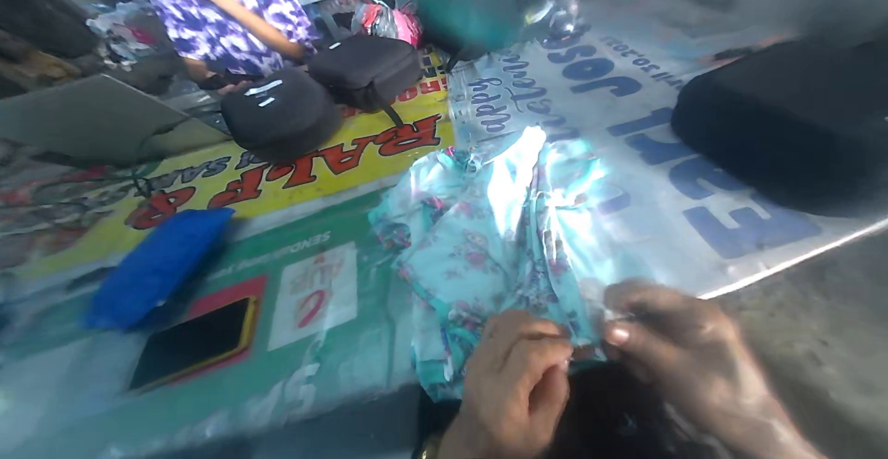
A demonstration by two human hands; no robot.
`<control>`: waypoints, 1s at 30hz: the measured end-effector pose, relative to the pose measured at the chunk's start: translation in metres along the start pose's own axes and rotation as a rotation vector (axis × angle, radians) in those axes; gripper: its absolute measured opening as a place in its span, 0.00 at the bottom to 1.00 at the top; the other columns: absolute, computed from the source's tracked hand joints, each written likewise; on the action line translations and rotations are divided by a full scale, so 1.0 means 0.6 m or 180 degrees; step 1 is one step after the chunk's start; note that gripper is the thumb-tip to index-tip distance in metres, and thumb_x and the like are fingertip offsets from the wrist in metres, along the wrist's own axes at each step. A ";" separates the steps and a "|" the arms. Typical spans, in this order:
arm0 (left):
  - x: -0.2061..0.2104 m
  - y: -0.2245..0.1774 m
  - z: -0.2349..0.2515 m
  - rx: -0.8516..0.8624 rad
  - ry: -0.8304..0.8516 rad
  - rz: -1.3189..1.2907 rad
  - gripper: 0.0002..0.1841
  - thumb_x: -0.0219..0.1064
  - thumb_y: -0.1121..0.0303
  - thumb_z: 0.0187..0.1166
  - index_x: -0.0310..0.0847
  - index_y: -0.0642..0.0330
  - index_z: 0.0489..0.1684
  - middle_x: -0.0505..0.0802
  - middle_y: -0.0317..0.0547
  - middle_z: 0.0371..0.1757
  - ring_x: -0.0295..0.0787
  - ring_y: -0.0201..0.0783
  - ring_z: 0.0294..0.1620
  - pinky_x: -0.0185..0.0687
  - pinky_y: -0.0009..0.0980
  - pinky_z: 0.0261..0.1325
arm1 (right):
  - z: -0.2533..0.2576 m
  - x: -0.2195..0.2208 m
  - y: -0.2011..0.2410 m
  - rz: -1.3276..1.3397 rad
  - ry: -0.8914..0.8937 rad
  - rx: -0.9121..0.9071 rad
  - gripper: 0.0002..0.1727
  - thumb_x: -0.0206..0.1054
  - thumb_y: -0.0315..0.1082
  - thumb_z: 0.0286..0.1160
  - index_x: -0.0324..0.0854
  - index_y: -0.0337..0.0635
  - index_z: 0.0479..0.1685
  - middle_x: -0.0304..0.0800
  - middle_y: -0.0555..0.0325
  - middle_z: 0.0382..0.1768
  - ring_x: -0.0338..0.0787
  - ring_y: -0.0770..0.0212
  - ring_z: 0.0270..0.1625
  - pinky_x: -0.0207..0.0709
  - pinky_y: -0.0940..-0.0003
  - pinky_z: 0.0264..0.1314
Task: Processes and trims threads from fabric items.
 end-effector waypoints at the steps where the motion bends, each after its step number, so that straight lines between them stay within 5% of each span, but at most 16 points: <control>1: 0.000 -0.001 -0.002 -0.0089 0.0101 -0.0016 0.06 0.67 0.64 0.82 0.82 0.55 0.48 0.89 0.40 0.54 0.85 0.31 0.62 0.82 0.25 0.65 | -0.004 0.002 0.002 -0.0191 0.0029 -0.0096 0.05 0.68 0.37 0.83 0.84 0.48 0.43 0.87 0.75 0.33 0.81 0.87 0.32 0.76 0.93 0.32; 3: 0.000 -0.002 -0.004 -0.0207 0.0229 -0.0033 0.13 0.68 0.56 0.83 0.80 0.52 0.55 0.88 0.38 0.62 0.82 0.30 0.69 0.77 0.28 0.72 | -0.011 0.009 0.011 -0.0807 0.0055 -0.0438 0.09 0.70 0.38 0.82 0.84 0.42 0.40 0.87 0.69 0.36 0.83 0.86 0.39 0.76 0.93 0.41; 5: 0.003 -0.003 -0.002 -0.0239 0.0290 -0.0012 0.13 0.67 0.55 0.84 0.79 0.51 0.56 0.91 0.36 0.59 0.84 0.29 0.67 0.74 0.31 0.74 | -0.018 0.018 0.019 -0.1363 0.0201 -0.0791 0.10 0.70 0.39 0.82 0.83 0.42 0.39 0.81 0.62 0.39 0.81 0.81 0.46 0.73 0.92 0.48; 9: 0.008 -0.007 -0.010 -0.0106 0.0588 0.0418 0.09 0.63 0.56 0.86 0.83 0.50 0.47 0.92 0.35 0.45 0.87 0.29 0.56 0.68 0.37 0.78 | -0.034 0.033 0.027 -0.1959 0.0495 -0.1057 0.06 0.67 0.38 0.83 0.85 0.47 0.41 0.79 0.60 0.39 0.80 0.77 0.43 0.73 0.90 0.44; 12: 0.006 -0.006 -0.024 0.0145 0.0511 0.0745 0.06 0.64 0.62 0.85 0.86 0.47 0.43 0.92 0.34 0.41 0.88 0.30 0.51 0.67 0.43 0.79 | -0.050 0.040 0.029 -0.2265 0.0726 -0.1226 0.07 0.65 0.37 0.85 0.85 0.49 0.40 0.83 0.58 0.34 0.82 0.67 0.35 0.74 0.79 0.34; 17: -0.015 -0.017 -0.057 0.0540 0.0380 0.1334 0.06 0.63 0.63 0.85 0.86 0.43 0.48 0.91 0.29 0.52 0.83 0.29 0.63 0.51 0.47 0.88 | -0.066 0.012 0.036 -0.2533 0.0981 -0.0743 0.15 0.65 0.48 0.82 0.80 0.45 0.51 0.89 0.54 0.35 0.87 0.61 0.36 0.79 0.69 0.37; 20: -0.025 -0.026 -0.071 0.0637 0.0412 0.1404 0.06 0.61 0.63 0.86 0.85 0.43 0.50 0.87 0.29 0.57 0.79 0.29 0.66 0.43 0.47 0.90 | -0.073 -0.006 0.033 -0.2858 0.0899 -0.0639 0.14 0.60 0.46 0.83 0.77 0.46 0.53 0.90 0.52 0.39 0.88 0.60 0.40 0.79 0.69 0.39; 30: -0.021 -0.048 -0.081 0.0625 0.0394 0.1284 0.06 0.66 0.61 0.83 0.86 0.43 0.50 0.83 0.31 0.49 0.77 0.29 0.57 0.48 0.42 0.85 | -0.082 0.013 0.025 -0.3565 0.0742 -0.1045 0.08 0.62 0.42 0.87 0.82 0.51 0.51 0.93 0.59 0.39 0.85 0.60 0.35 0.72 0.65 0.38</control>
Point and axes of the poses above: each hand's wrist, its own z-axis towards the middle knuckle, its own x-axis out of the palm, y = z × x, the point moved 4 cm from there along z, towards the middle knuckle
